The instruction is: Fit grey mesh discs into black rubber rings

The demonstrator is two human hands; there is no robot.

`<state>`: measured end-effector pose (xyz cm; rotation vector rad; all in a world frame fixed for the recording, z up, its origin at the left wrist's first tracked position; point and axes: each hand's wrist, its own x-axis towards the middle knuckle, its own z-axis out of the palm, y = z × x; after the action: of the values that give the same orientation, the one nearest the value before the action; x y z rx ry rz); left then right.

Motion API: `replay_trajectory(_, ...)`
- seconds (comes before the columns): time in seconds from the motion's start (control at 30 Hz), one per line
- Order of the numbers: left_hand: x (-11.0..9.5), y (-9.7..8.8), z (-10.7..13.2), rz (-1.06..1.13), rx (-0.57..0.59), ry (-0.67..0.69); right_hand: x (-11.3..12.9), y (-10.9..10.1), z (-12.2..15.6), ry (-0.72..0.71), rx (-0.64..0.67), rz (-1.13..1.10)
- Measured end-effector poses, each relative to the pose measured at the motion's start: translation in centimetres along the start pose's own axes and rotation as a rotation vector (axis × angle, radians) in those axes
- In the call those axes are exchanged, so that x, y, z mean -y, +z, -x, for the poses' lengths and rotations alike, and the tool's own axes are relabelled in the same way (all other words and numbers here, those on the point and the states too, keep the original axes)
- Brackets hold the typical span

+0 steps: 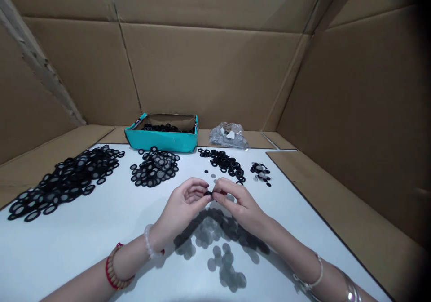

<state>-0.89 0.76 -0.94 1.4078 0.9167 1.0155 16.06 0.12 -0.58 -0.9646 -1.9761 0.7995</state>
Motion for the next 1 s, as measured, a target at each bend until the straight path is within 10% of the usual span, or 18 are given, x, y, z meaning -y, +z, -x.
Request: replay_trajectory(1.0, -1.2, 0.4, 0.1, 0.07, -0.034, -0.096, -0.1, -0.3, 0.1, 0.013, 0.007, -0.011)
